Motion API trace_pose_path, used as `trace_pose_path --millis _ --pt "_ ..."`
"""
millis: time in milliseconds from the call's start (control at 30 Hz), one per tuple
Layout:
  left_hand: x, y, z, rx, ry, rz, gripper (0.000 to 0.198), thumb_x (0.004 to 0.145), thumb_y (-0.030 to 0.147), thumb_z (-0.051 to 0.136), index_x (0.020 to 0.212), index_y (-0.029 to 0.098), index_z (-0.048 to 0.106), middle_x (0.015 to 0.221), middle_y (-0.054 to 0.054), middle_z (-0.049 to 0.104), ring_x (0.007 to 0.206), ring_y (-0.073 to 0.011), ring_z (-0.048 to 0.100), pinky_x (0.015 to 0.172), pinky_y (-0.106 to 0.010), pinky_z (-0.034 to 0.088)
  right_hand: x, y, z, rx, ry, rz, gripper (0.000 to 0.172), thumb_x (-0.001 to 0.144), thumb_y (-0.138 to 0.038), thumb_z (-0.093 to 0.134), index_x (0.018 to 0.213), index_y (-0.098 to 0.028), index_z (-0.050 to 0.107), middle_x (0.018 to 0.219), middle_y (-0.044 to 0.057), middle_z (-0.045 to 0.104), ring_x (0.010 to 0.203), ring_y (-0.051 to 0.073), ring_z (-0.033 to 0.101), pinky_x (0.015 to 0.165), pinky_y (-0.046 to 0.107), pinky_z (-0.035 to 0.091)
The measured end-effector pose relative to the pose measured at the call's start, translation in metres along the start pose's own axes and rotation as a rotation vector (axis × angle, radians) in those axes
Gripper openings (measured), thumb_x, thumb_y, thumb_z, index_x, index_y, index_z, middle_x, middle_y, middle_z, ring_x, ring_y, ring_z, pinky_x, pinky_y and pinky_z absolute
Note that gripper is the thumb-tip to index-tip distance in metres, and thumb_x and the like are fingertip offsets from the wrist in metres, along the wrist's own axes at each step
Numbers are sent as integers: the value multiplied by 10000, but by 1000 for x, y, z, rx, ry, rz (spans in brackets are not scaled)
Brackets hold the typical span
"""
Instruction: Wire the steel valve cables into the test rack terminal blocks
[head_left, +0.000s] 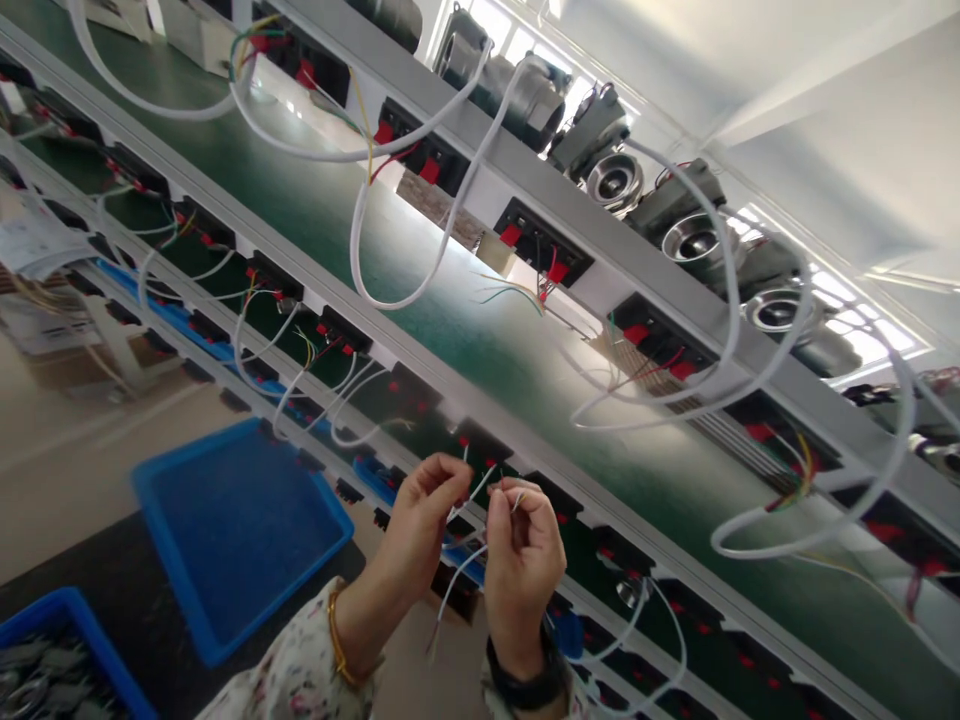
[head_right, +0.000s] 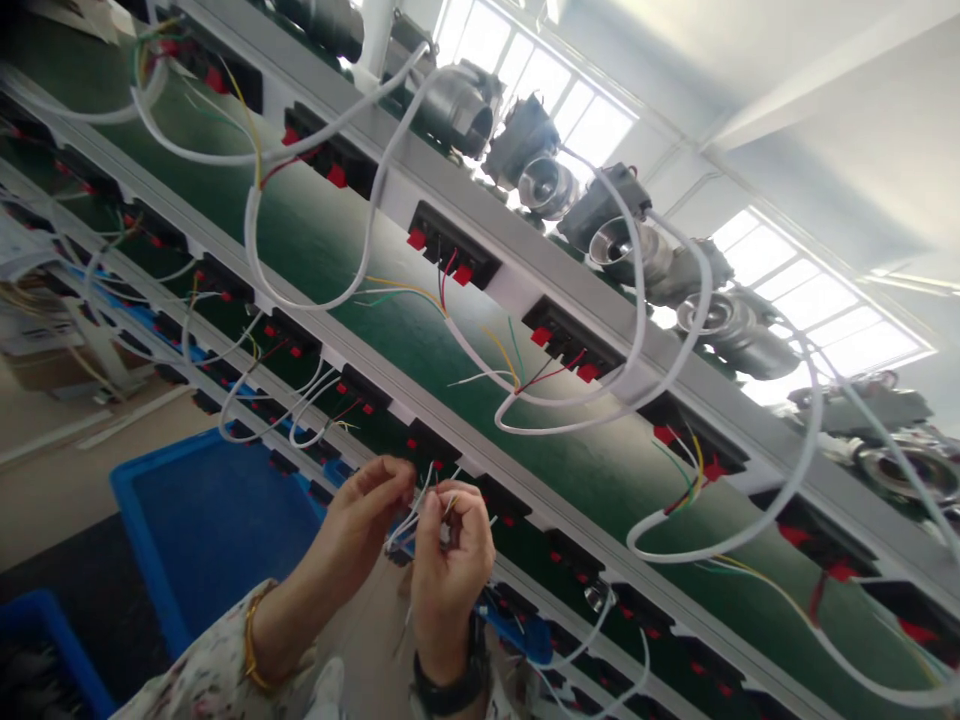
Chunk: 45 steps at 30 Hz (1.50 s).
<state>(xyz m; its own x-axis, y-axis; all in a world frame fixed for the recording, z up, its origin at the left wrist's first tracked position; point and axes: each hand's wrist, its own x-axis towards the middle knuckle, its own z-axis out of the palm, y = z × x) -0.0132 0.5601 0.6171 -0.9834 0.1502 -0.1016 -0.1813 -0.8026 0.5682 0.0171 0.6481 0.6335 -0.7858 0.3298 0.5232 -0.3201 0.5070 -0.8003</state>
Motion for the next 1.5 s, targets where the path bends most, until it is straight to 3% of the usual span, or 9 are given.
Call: trace_pose_path --millis 33,100,200,267,433,700,933,1133,1500 --pt "7 -3 -2 -5 -3 41 133 732 199 693 833 174 610 785 11 593 720 -96 531 691 -201 423 4 2 4 -34 29 -58 100 842 -228 547 756 -187 515 882 59 567 797 155 560 665 273 456" --pt "23 -9 -7 -26 -64 115 382 726 186 708 1076 218 559 1083 -30 593 977 -160 551 843 -261 430 11 4 12 -94 72 -134 115 838 -199 540 735 -190 490 937 72 564 904 182 551 760 320 447" --pt "47 -13 -13 -47 -255 188 554 696 173 737 1192 209 493 1293 -84 497 1214 -248 436 976 -335 383 17 6 20 -144 98 -206 160 824 -159 547 707 -198 446 975 80 581 966 203 550 833 381 431" --pt "59 -12 -16 -38 -340 201 562 673 174 757 1172 194 499 1251 -95 532 1204 -270 450 972 -349 391 18 6 23 -190 93 -238 168 821 -143 548 706 -203 441 976 79 594 967 205 552 845 398 427" --pt "70 -8 -22 -24 -375 150 537 630 160 790 1089 185 513 1106 -76 601 1122 -268 514 929 -356 422 19 3 26 -292 102 -276 171 824 -142 548 709 -209 441 942 76 596 947 205 542 837 402 424" --pt "69 -8 -18 -65 -387 154 533 676 159 755 1132 183 480 1135 -84 574 1104 -257 520 928 -350 412 22 3 33 -337 123 -307 130 819 -109 570 759 -196 493 916 75 593 924 196 531 846 407 422" --pt "69 -15 -20 58 -392 212 550 662 149 774 1131 198 492 1128 -64 578 1112 -230 513 964 -331 396 17 5 25 -206 75 -170 182 846 -162 530 685 -196 453 1035 90 586 1014 214 543 861 398 424" --pt "72 -16 -22 22 -375 150 623 629 157 797 1162 195 476 1135 -85 580 1120 -268 515 939 -366 437 20 5 20 -331 47 -271 230 808 -115 546 646 -205 411 982 76 610 976 210 553 850 387 422" --pt "70 -16 -19 20 -420 207 573 666 172 773 1165 206 493 1125 -77 579 1103 -256 522 954 -355 417 23 7 25 -376 73 -317 194 819 -106 546 679 -204 452 940 70 599 944 189 539 843 384 430"
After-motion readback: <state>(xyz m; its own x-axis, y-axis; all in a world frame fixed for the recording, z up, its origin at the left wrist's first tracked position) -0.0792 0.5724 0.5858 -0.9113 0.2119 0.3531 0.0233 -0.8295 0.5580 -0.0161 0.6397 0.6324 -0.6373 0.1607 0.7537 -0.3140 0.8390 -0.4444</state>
